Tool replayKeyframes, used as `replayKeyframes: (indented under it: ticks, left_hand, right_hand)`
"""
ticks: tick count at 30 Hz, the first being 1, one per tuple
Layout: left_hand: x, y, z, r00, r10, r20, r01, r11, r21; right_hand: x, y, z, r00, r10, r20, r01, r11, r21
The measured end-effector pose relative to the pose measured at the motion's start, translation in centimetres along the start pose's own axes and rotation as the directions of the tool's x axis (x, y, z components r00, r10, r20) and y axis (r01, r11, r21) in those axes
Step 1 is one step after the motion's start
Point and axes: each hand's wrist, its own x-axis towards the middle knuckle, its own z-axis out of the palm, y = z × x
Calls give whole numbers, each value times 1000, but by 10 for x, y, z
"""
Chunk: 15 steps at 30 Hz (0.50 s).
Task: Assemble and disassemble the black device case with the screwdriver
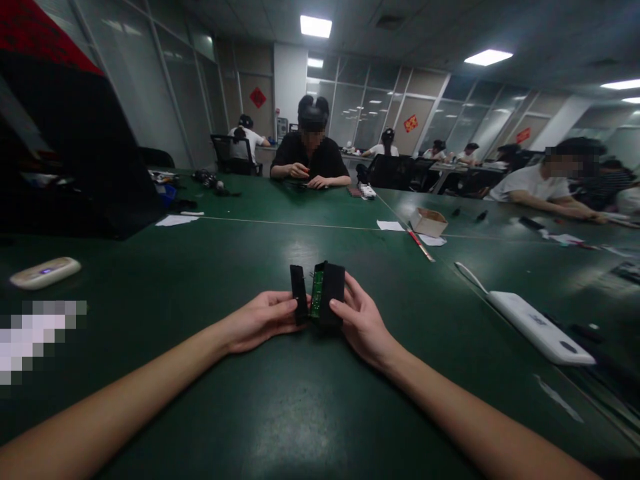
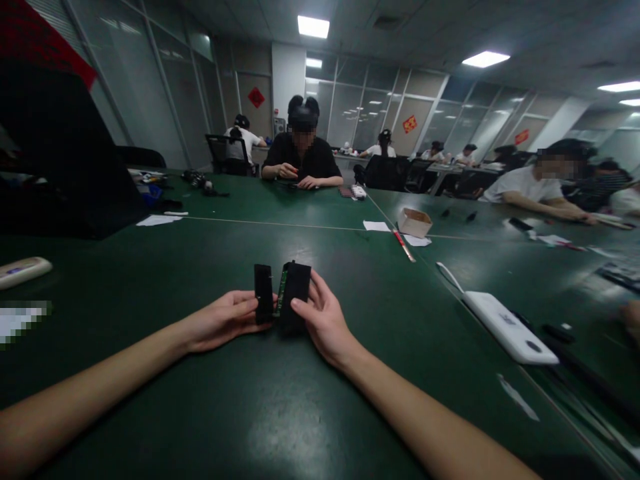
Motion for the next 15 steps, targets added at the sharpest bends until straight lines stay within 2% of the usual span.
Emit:
replayKeyframes:
  ticks: [3, 8, 15]
  left_hand:
    - [0, -1, 4, 999, 22, -32, -21, 999, 37]
    - [0, -5, 13, 990, 63, -123, -48, 991, 122]
    - [2, -10, 15, 974, 155, -163, -127, 977, 172]
  right_hand:
    - [1, 5, -2, 998, -55, -27, 53, 997, -55]
    - [1, 7, -1, 991, -133, 5, 132, 980, -147]
    - [-4, 9, 4, 977, -210, 39, 213, 944, -250]
